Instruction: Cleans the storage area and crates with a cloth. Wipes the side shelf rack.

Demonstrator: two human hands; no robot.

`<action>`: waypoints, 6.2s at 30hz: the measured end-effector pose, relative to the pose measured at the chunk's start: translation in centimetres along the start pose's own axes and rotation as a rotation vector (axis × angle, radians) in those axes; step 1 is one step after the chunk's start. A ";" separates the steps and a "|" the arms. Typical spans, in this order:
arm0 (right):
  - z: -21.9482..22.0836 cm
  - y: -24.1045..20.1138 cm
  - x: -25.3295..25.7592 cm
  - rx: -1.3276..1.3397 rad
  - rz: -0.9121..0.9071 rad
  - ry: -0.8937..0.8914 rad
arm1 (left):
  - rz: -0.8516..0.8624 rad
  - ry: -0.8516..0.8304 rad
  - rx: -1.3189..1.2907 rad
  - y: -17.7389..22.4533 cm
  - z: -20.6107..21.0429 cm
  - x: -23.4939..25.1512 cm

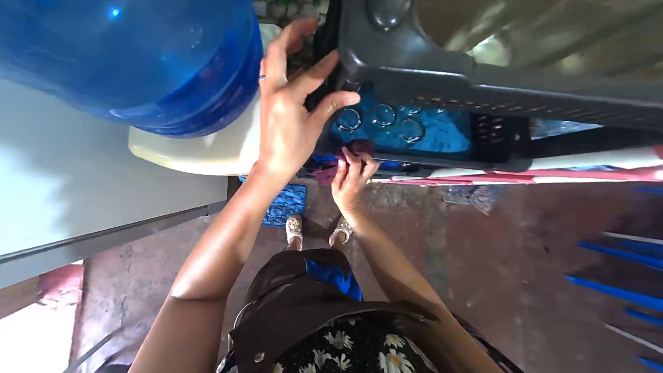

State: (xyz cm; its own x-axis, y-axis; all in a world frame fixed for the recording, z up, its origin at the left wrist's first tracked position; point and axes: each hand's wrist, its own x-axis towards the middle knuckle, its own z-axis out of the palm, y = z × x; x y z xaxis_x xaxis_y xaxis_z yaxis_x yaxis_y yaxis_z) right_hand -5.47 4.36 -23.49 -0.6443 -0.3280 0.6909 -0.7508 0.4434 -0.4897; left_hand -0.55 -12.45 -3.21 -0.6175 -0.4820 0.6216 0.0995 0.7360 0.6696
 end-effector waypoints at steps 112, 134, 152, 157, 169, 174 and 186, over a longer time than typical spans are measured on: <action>-35.3 22.0 -5.9 0.667 1.488 -0.400 | -0.254 -0.804 0.471 15.4 38.8 -3.0; -22.6 15.2 -12.0 0.380 0.789 -0.274 | -0.870 -1.238 -0.355 7.9 16.6 -24.8; -5.2 32.0 -10.5 -0.142 0.447 0.030 | -1.369 -1.144 -0.030 3.1 10.6 -42.2; -1.2 24.7 -12.4 0.079 0.415 -0.082 | -1.311 -1.157 -0.021 2.5 9.0 -43.9; 11.3 5.4 -14.8 0.244 0.398 -0.468 | -1.324 -1.318 0.037 -5.5 -2.5 -45.5; 12.0 -2.9 -17.0 0.596 0.564 -0.838 | -1.199 -0.800 -0.149 -10.9 -3.2 -39.4; 4.1 -2.3 -9.3 0.965 1.029 -0.664 | -1.252 -0.303 -0.494 -16.7 7.4 -30.1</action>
State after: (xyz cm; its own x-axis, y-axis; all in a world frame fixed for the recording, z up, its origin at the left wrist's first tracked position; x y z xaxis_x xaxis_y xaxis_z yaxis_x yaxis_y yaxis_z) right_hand 1.68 2.95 -30.97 -0.6723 -0.6426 -0.3675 0.4001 0.1022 -0.9107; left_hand 10.58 -6.74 -36.10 -0.6376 -0.5230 -0.5656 -0.4181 -0.3818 0.8243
